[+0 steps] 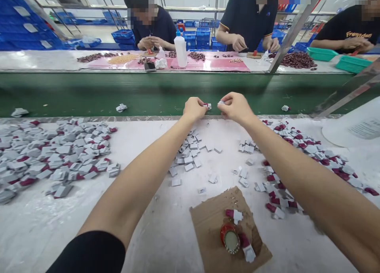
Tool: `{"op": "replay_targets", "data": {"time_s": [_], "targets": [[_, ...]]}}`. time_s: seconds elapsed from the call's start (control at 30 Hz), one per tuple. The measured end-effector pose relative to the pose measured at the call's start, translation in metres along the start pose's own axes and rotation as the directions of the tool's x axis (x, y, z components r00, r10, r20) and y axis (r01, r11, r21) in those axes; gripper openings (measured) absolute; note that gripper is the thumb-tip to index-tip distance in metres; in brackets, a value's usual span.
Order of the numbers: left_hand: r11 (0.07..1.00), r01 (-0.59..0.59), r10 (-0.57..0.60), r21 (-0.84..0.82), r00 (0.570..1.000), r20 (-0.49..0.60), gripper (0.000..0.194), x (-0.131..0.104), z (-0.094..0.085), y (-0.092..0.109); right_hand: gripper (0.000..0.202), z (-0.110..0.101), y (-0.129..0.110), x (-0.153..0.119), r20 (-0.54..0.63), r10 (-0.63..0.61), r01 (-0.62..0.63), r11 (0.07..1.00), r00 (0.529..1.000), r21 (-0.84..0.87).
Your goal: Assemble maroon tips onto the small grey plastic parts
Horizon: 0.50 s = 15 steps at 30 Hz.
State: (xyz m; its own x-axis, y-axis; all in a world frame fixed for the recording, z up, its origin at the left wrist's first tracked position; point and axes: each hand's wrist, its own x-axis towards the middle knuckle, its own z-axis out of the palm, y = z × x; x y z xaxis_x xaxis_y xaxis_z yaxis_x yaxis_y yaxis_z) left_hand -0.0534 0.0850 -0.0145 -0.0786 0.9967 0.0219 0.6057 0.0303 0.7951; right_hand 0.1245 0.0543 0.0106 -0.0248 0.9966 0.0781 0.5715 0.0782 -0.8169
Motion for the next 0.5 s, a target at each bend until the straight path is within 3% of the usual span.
{"op": "replay_targets", "data": {"time_s": [0.1,0.23,0.33,0.43,0.5], "targets": [[0.997,-0.020,0.015,0.078,0.998,0.065,0.020,-0.002,-0.002,0.003,0.030,-0.036,-0.004,-0.049,0.040,0.003,-0.009,0.989,0.999,0.149],[0.967,-0.182,0.157,0.179,0.977,0.142,0.043,-0.045,-0.020,0.009,0.035,-0.080,0.000,-0.139,0.113,0.012,-0.042,0.965,0.993,0.260],[0.911,-0.376,0.307,0.168,0.893,0.330,0.046,-0.092,-0.029,0.011,0.033,-0.093,0.011,-0.202,0.088,0.064,-0.085,0.962,0.994,0.259],[0.865,-0.489,0.379,0.111,0.783,0.492,0.027,-0.125,-0.026,0.008,0.031,-0.090,0.021,-0.247,0.027,0.101,-0.104,0.941,0.995,0.323],[0.851,-0.516,0.400,0.092,0.752,0.524,0.014,-0.136,-0.022,0.007,0.030,-0.083,0.025,-0.267,0.030,0.137,-0.138,0.909,0.990,0.393]]}}
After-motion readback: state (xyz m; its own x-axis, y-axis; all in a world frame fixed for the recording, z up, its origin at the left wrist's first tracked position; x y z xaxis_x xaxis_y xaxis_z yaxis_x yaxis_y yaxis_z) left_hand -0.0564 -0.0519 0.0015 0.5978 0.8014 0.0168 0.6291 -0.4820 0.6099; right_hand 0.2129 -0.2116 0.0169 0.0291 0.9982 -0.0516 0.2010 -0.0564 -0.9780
